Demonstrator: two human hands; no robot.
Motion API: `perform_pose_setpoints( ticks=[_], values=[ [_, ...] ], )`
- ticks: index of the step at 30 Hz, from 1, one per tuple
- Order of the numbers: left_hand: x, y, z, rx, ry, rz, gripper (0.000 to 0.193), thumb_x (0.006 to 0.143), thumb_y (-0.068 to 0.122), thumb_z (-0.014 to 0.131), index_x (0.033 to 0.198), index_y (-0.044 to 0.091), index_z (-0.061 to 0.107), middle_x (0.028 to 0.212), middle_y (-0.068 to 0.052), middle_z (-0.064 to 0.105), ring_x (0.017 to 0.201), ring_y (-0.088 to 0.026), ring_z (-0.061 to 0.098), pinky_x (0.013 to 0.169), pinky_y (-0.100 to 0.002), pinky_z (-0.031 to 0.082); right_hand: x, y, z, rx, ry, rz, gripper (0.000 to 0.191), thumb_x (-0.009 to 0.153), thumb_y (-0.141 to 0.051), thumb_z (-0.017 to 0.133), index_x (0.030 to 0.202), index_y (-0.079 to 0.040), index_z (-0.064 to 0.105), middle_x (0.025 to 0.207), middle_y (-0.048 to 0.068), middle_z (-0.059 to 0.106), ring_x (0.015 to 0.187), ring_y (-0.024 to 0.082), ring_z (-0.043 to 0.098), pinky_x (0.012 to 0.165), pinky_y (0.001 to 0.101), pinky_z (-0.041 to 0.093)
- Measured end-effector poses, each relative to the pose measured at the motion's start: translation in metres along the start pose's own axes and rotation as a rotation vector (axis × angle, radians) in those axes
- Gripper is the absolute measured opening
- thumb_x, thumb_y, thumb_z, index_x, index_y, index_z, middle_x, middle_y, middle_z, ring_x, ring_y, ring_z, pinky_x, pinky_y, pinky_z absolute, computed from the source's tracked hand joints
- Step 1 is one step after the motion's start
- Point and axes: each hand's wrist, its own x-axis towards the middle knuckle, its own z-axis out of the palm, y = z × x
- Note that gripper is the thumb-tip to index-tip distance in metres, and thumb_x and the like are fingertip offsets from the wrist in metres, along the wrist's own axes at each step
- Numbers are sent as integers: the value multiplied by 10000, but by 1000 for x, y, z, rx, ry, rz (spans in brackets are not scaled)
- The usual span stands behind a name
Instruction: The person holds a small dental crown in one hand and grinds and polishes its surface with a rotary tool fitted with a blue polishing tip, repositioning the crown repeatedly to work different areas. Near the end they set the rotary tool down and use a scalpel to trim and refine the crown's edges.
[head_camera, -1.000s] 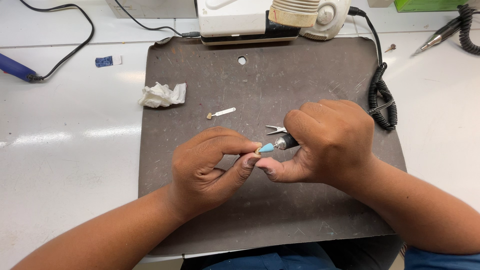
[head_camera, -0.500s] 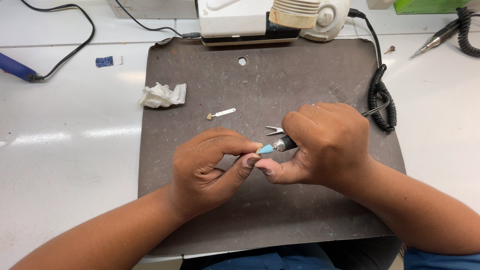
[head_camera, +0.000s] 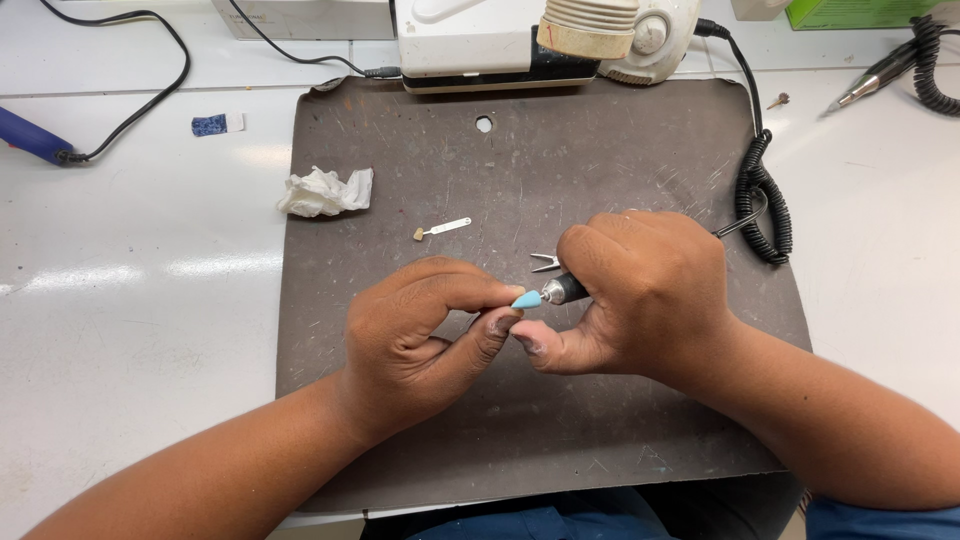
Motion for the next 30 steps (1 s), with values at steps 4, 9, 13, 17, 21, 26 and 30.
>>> perform_pose_setpoints(
  ticks=[4, 9, 13, 17, 21, 26, 30],
  values=[
    [-2, 0, 0, 26, 33, 11, 119, 978, 149, 753, 1052, 59, 730, 941, -68, 754, 850, -134, 737, 716, -241, 589, 0, -4, 2, 6, -18, 23, 665, 880, -714, 580, 611, -114, 484, 505, 20, 403, 429, 175, 414, 421, 343, 311],
    [-4, 0, -2, 26, 30, -7, 111, 970, 148, 754, 1038, 62, 737, 926, -61, 761, 829, -129, 736, 704, -241, 577, 0, -5, 3, 25, -1, 35, 670, 902, -718, 564, 639, -107, 493, 530, 27, 418, 449, 179, 426, 433, 342, 316],
    [-4, -1, -2, 3, 40, -21, 112, 975, 145, 752, 1042, 57, 734, 948, -66, 764, 845, -133, 743, 719, -246, 582, 0, -6, 5, 19, -33, 45, 663, 865, -710, 584, 598, -110, 493, 483, 20, 406, 407, 176, 417, 402, 343, 315],
    [-5, -1, -2, -6, 49, -43, 107, 976, 142, 753, 1037, 56, 729, 957, -67, 765, 845, -131, 744, 718, -246, 587, 1, -6, 5, 23, 0, 38, 663, 907, -707, 575, 640, -104, 508, 538, 29, 436, 455, 182, 440, 437, 342, 324],
    [-5, -1, -2, 9, 42, -36, 106, 967, 137, 756, 1037, 60, 734, 956, -67, 767, 843, -133, 744, 718, -246, 581, 1, -7, 5, 18, -3, 41, 660, 893, -703, 575, 626, -103, 503, 521, 30, 426, 441, 182, 431, 426, 343, 316],
    [-4, -1, -2, 13, 30, -37, 107, 963, 137, 759, 1036, 63, 733, 957, -65, 766, 853, -131, 746, 724, -244, 583, 0, -6, 4, 15, -17, 36, 661, 895, -704, 578, 616, -110, 499, 506, 22, 413, 429, 174, 424, 418, 340, 314],
    [-5, -2, -2, 18, 36, -34, 105, 970, 139, 755, 1041, 64, 733, 958, -64, 767, 856, -132, 745, 727, -249, 583, 1, -6, 5, 18, -6, 30, 656, 900, -697, 577, 613, -113, 492, 510, 23, 408, 434, 175, 422, 422, 340, 310]
  ],
)
